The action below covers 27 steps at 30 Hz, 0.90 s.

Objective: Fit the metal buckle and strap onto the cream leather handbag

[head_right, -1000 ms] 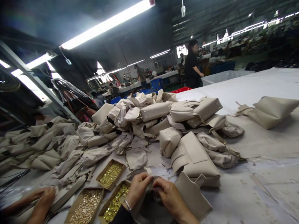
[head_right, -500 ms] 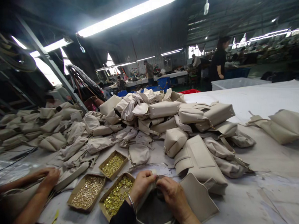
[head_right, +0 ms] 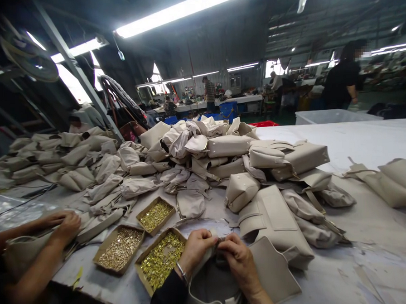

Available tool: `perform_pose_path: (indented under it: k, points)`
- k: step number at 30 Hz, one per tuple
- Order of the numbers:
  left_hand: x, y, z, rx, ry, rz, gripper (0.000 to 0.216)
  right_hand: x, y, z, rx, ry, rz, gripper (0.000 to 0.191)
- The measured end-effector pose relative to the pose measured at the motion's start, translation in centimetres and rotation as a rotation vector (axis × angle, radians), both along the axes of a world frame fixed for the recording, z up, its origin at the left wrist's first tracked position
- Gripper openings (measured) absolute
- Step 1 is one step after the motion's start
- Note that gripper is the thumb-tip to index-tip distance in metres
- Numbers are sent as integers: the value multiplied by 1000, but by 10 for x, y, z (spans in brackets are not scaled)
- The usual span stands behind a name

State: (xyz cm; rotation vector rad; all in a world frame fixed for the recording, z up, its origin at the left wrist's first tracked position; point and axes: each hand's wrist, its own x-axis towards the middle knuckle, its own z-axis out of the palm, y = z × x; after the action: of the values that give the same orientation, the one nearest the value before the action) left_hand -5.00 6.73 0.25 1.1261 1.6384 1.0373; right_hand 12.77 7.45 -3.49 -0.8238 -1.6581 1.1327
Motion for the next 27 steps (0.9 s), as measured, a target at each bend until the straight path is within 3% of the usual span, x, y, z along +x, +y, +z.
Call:
perform_pose_path:
  k: [15,27]
  points:
    - [3,8,-7,-63,-71,-33,41,4,3,-16,-19,70,-50,21]
    - [7,8,-8,-68,-62,-37,32,6,5,-17,-66,77,-48,20]
